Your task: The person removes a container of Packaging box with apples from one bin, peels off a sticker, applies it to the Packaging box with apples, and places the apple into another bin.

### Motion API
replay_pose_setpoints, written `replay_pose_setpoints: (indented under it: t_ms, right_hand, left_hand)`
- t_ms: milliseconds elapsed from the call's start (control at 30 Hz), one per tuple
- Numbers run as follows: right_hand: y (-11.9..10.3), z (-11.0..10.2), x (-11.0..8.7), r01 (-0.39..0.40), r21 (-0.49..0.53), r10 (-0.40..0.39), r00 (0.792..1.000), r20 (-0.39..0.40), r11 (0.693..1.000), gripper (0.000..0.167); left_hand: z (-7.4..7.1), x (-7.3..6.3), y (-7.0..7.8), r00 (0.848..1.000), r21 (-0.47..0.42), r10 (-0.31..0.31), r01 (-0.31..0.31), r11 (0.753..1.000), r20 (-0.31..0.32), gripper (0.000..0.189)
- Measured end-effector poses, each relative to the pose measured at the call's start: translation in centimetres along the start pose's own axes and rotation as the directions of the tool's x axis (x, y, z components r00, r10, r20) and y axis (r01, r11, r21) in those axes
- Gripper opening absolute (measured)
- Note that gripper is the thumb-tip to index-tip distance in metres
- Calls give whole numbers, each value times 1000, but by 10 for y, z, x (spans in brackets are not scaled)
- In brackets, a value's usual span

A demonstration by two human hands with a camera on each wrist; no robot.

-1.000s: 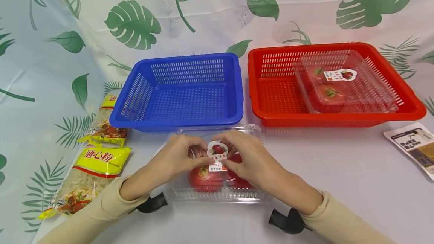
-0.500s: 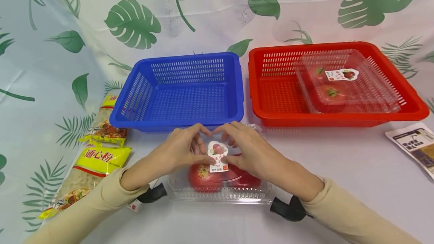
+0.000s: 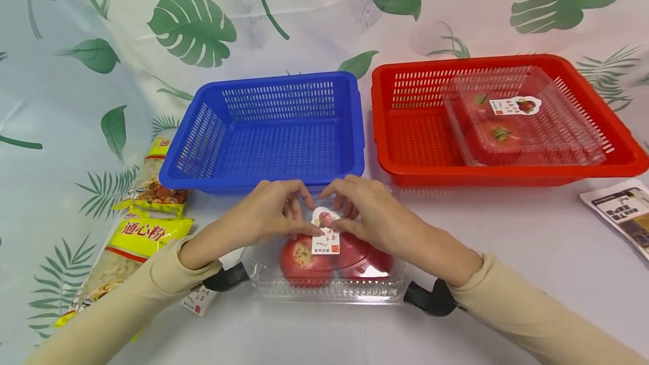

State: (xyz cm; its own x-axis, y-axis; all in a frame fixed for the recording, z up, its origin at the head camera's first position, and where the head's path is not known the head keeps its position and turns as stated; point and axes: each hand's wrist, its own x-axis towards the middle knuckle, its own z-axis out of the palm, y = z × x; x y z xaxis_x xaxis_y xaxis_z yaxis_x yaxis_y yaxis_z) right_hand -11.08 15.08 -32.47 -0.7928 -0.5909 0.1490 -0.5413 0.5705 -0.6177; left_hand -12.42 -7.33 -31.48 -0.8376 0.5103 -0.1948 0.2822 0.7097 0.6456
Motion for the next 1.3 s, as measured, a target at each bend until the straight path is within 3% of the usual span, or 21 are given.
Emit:
replay_pose_setpoints:
  t_ms: [233,400,500,633,700,833,900,967,1033,1167,1300]
  right_hand:
    - [-3,1,3,-38,-18,38,999,-14,999,35]
    - [-5,4,2,-42,-40,41,998,-49,998,28]
    - [-5,6,0,-48,-59,43,995,-85,997,26]
    - [-6,4,-9,-82,-42,77,991,-105,996,24]
    - [-6,3,-18,-87,-45,82,991,-108,995,24]
    - [-5,6,-37,4,-92,-16,992,-127,996,31]
    - [-2,9,-43,79,-123,-95,986,-134,989,38]
    - [1,14,-47,118,-152,-138,982,-126,981,46]
    - [3,17,-50,117,-168,-134,986,-98,979,51]
    - [6,21,-56,54,-162,-63,997,-54,985,52]
    - [9,21,-61,42,-139,-50,997,-54,989,47]
  left_hand:
    - [2,3,-3,1000,-123,-5,5,992,-5,22]
    - [6,3,-5,999,-145,-22,17,989,-31,30]
    - [9,1,-7,997,-116,19,-27,993,-70,32]
    - [11,-6,-8,982,5,155,-155,988,-104,16]
    - [9,-13,-8,960,119,260,-248,961,-100,14]
    - [7,-28,-13,894,334,444,-401,853,-60,33]
    - [8,-34,-16,881,396,473,-426,814,-25,43]
    - [10,-40,-20,886,429,463,-426,797,21,54]
    - [11,-44,-23,896,431,438,-423,797,69,63]
    - [12,-47,-28,908,360,393,-418,834,145,73]
    - [8,-46,-30,907,282,370,-416,865,204,73]
